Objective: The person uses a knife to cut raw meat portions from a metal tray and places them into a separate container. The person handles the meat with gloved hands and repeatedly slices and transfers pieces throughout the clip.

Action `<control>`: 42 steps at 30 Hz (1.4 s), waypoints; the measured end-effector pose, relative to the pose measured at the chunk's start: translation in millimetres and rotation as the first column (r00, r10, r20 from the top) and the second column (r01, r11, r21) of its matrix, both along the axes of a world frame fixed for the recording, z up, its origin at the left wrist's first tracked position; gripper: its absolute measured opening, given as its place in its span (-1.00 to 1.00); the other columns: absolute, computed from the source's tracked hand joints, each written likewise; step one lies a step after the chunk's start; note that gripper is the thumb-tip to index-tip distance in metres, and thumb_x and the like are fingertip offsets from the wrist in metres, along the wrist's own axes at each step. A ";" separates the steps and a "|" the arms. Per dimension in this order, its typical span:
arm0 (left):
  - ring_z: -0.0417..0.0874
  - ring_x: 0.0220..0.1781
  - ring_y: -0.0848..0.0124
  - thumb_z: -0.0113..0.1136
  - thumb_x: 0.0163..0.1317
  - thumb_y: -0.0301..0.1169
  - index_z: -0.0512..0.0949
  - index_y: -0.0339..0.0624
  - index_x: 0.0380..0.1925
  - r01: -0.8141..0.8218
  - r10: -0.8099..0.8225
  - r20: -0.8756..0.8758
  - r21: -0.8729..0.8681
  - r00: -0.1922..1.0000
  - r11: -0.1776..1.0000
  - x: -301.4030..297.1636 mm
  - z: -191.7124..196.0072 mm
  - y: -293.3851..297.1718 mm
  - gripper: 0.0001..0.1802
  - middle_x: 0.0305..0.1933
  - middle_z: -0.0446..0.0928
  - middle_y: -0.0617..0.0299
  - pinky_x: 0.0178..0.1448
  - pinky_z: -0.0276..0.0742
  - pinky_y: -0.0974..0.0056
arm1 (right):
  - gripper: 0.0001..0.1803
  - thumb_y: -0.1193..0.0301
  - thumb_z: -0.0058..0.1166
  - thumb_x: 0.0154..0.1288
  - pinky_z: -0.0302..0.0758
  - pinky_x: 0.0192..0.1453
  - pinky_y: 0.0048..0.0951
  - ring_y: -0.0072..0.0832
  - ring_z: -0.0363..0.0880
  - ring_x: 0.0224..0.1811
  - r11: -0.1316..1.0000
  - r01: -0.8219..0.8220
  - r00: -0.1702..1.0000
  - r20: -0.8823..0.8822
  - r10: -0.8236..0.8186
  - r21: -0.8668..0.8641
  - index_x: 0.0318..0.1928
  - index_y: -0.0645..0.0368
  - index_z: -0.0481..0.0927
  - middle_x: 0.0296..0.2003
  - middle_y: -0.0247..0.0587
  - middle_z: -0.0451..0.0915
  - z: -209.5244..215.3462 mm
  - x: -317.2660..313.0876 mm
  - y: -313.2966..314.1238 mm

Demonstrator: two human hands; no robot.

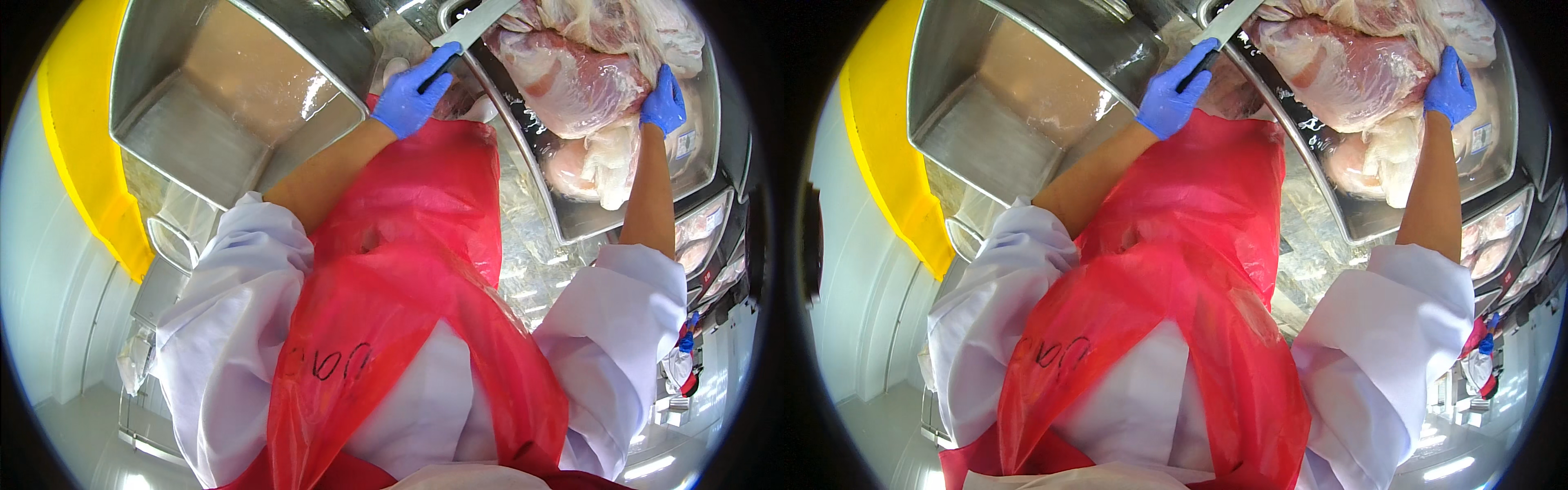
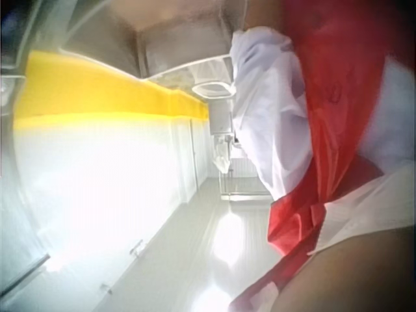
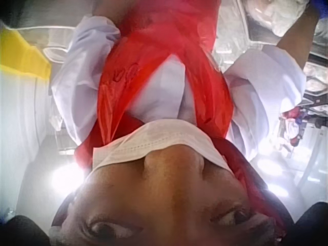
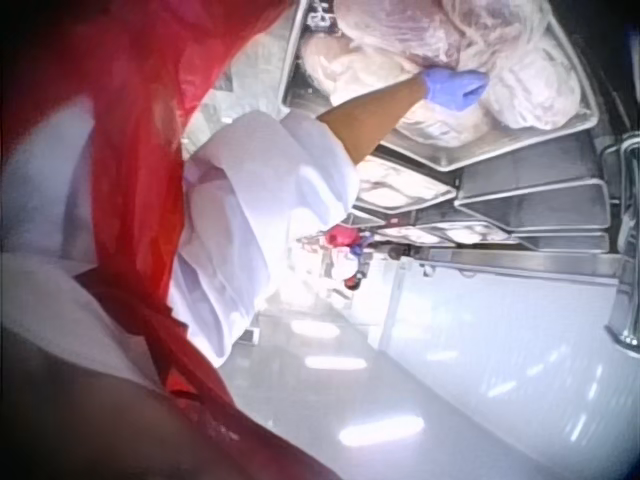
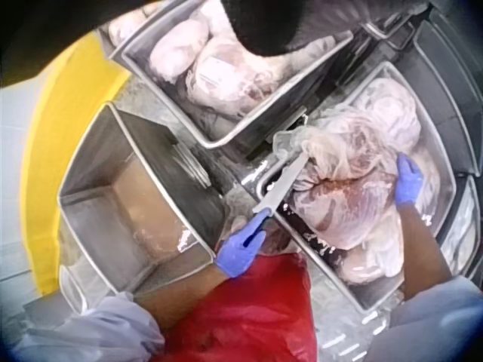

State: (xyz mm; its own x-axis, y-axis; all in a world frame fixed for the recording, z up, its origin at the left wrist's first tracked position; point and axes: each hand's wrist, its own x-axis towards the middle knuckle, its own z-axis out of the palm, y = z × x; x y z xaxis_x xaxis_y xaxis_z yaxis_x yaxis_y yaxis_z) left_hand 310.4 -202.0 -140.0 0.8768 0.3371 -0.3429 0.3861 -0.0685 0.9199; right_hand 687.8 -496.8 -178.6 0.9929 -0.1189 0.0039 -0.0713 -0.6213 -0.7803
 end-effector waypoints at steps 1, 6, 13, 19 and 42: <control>0.56 0.37 0.43 0.10 0.51 -0.52 0.42 -0.19 0.44 0.018 -0.018 0.000 -0.007 1.000 1.000 -1.6 -2.6 9.2 -0.49 0.37 0.58 0.11 0.45 0.41 0.30 | -0.43 0.05 0.43 0.24 0.57 0.16 -0.33 -0.36 0.73 -0.05 1.000 0.004 1.000 -0.003 -0.004 -0.003 0.00 0.35 0.78 -0.10 -0.01 0.81 5.1 -3.3 5.1; 0.55 0.37 0.45 0.09 0.52 -0.51 0.47 -0.18 0.41 0.037 -0.038 0.085 0.007 0.996 0.999 -3.1 -29.6 37.4 -0.52 0.35 0.59 0.20 0.46 0.41 0.31 | -0.44 0.07 0.43 0.25 0.56 0.16 -0.34 -0.37 0.73 -0.04 0.997 -0.021 0.999 -0.036 0.019 -0.069 0.02 0.35 0.77 -0.07 -0.01 0.80 5.1 3.4 4.0; 0.53 0.35 0.45 0.14 0.51 -0.48 0.41 -0.19 0.45 -0.120 0.146 0.148 -0.172 0.978 0.978 -7.7 -2.7 -14.4 -0.47 0.37 0.56 0.15 0.42 0.41 0.35 | -0.45 0.07 0.41 0.28 0.56 0.16 -0.37 -0.42 0.73 -0.02 0.999 -0.010 0.998 -0.070 0.007 -0.036 0.02 0.34 0.77 -0.06 -0.02 0.80 -2.8 12.4 0.4; 0.46 0.40 0.44 0.09 0.52 -0.49 0.33 -0.27 0.50 -0.460 0.484 -0.066 -0.444 0.873 0.769 22.8 -5.0 -80.4 -0.44 0.45 0.46 0.18 0.45 0.34 0.35 | -0.47 0.10 0.37 0.32 0.55 0.17 -0.38 -0.42 0.72 -0.01 0.999 -0.034 0.995 -0.094 0.037 0.035 0.04 0.35 0.76 -0.04 -0.01 0.80 6.0 6.0 10.6; 0.54 0.39 0.37 0.12 0.52 -0.46 0.39 -0.11 0.48 -0.224 0.223 0.089 0.002 0.971 0.975 18.1 108.8 -115.6 -0.46 0.41 0.54 0.10 0.47 0.42 0.28 | -0.35 -0.11 0.21 0.33 0.55 0.22 -0.20 -0.11 0.73 0.07 0.966 -0.236 0.971 -0.074 0.229 -0.107 0.07 0.25 0.76 0.00 0.08 0.76 6.9 3.6 1.4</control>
